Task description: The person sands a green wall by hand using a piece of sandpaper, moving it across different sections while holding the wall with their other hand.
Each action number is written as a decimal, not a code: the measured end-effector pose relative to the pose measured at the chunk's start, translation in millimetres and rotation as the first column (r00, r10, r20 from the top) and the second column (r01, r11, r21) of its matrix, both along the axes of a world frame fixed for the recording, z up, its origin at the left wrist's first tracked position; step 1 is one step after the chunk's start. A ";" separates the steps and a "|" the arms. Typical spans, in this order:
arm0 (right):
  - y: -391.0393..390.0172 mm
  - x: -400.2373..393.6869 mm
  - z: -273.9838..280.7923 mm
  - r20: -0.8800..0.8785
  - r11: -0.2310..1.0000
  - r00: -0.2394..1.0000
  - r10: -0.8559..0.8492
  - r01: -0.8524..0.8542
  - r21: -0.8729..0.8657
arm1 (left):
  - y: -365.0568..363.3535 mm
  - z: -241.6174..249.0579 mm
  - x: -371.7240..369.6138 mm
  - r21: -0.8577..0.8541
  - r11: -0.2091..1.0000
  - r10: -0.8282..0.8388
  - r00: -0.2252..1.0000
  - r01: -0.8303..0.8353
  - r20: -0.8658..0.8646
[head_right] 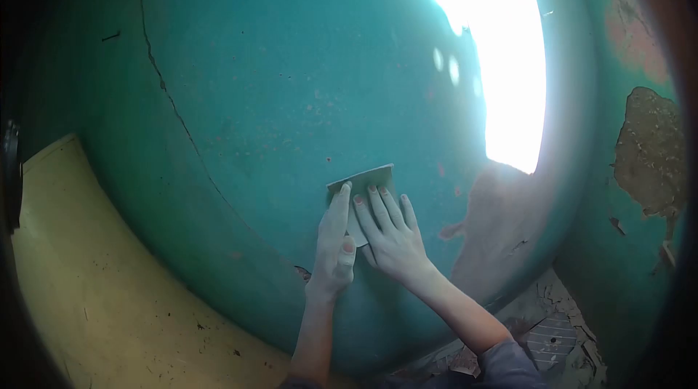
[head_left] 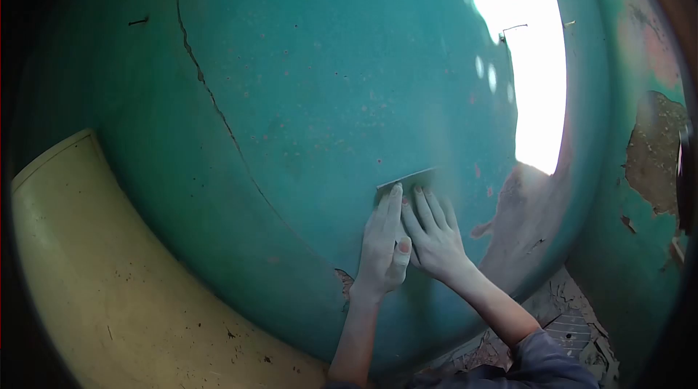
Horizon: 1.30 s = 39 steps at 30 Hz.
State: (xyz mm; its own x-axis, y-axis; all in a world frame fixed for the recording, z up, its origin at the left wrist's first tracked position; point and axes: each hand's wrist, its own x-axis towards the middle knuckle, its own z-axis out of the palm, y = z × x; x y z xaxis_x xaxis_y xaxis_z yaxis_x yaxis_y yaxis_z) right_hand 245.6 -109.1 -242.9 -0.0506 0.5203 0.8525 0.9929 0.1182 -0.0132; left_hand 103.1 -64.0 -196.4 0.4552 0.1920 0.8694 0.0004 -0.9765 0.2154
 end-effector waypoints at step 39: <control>20.7 118.0 62.8 0.139 0.966 0.987 0.085 -0.116 0.229 | 36.0 102.0 25.6 0.417 0.276 0.857 0.418 -0.866 0.302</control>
